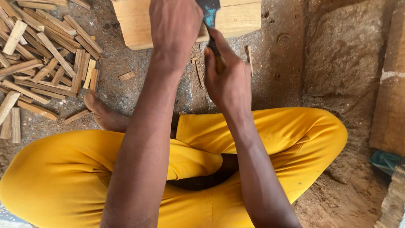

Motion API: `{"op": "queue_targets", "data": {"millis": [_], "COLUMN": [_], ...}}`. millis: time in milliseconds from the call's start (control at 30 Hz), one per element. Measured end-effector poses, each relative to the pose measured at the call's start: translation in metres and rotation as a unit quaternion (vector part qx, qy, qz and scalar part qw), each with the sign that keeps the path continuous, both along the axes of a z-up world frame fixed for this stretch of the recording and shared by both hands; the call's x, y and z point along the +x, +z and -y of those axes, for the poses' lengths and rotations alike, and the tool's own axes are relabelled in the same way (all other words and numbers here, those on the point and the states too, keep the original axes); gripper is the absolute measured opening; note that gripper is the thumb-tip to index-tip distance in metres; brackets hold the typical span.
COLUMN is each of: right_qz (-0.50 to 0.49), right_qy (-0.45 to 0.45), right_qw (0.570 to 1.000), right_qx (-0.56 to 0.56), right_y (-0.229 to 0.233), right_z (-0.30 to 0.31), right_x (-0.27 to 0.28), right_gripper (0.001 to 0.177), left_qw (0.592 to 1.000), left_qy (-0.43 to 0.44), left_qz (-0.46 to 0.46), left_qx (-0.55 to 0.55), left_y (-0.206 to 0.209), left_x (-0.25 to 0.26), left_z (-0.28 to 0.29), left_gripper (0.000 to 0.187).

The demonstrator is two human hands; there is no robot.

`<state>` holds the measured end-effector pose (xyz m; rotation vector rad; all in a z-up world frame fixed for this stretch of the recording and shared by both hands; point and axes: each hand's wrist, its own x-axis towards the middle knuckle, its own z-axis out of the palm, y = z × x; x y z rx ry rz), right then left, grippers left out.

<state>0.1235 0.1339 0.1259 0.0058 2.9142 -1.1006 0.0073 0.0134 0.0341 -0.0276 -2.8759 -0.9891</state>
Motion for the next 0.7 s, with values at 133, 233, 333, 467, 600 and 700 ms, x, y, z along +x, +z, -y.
{"op": "queue_targets", "data": {"millis": [133,233,333,467,600,700], "right_qz": [-0.004,0.039,0.047,0.092,0.052,0.040], "right_qy": [-0.011,-0.039,-0.077,-0.157,-0.132,-0.104], "right_qw": [1.000,0.998,0.990,0.948,0.986,0.994], "right_qx": [0.010,-0.027,-0.111,-0.262,-0.085,0.000], "right_y": [-0.006,-0.007,-0.005,0.015,0.028,0.030], "right_z": [0.005,0.008,0.006,-0.013,-0.026,-0.027], "right_x": [-0.002,0.000,0.005,0.021,0.029,0.035], "right_gripper": [0.041,0.040,0.042,0.050,0.044,0.041], "left_qw": [0.999,0.993,0.985,0.981,0.988,0.992], "left_qy": [-0.017,-0.008,0.012,0.006,0.011,0.007], "left_qz": [0.018,-0.116,-0.119,-0.184,-0.154,-0.100], "left_qx": [-0.029,0.010,0.121,0.063,0.011,-0.077], "left_y": [0.008,0.014,0.017,0.020,0.019,0.013], "left_x": [0.000,0.009,0.007,0.002,-0.009,-0.013], "left_z": [0.010,0.024,0.034,0.026,0.009,0.002], "left_gripper": [0.021,0.009,0.007,0.012,0.012,0.016]}}
